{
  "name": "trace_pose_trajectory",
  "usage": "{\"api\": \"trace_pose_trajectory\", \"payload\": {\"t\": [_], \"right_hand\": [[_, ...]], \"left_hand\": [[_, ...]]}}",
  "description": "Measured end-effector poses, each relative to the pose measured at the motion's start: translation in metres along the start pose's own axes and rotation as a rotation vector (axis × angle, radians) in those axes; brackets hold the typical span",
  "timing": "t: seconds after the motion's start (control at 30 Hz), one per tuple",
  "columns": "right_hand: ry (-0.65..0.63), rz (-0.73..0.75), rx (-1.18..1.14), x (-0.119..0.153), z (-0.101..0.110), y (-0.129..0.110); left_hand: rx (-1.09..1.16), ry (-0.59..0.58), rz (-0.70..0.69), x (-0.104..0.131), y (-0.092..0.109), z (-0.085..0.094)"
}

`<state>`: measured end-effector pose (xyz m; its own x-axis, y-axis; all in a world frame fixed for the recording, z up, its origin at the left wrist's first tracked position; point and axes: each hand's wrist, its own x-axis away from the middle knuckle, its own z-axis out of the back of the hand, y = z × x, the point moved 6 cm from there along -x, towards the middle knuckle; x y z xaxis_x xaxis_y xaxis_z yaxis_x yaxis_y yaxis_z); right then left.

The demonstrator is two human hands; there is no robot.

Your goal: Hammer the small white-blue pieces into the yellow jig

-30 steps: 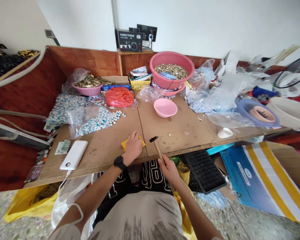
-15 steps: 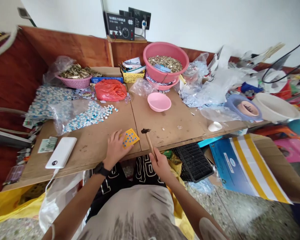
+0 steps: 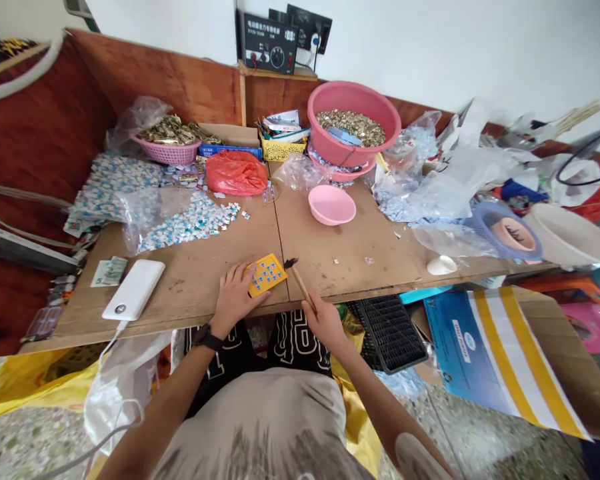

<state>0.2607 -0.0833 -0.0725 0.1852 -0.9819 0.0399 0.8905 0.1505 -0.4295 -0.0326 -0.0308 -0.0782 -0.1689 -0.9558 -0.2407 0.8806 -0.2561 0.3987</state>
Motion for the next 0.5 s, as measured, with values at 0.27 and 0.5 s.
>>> {"api": "trace_pose_trajectory", "payload": {"t": [0.27,0.5], "right_hand": [[0.001,-0.010,0.112,-0.126,0.028,0.005],[0.129,0.050,0.187,-0.154,0.018,-0.010]], "left_hand": [[0.023,-0.011,0.041,0.002,0.000,0.000],[0.000,-0.021,-0.020,0.007,0.003,0.005]]}}
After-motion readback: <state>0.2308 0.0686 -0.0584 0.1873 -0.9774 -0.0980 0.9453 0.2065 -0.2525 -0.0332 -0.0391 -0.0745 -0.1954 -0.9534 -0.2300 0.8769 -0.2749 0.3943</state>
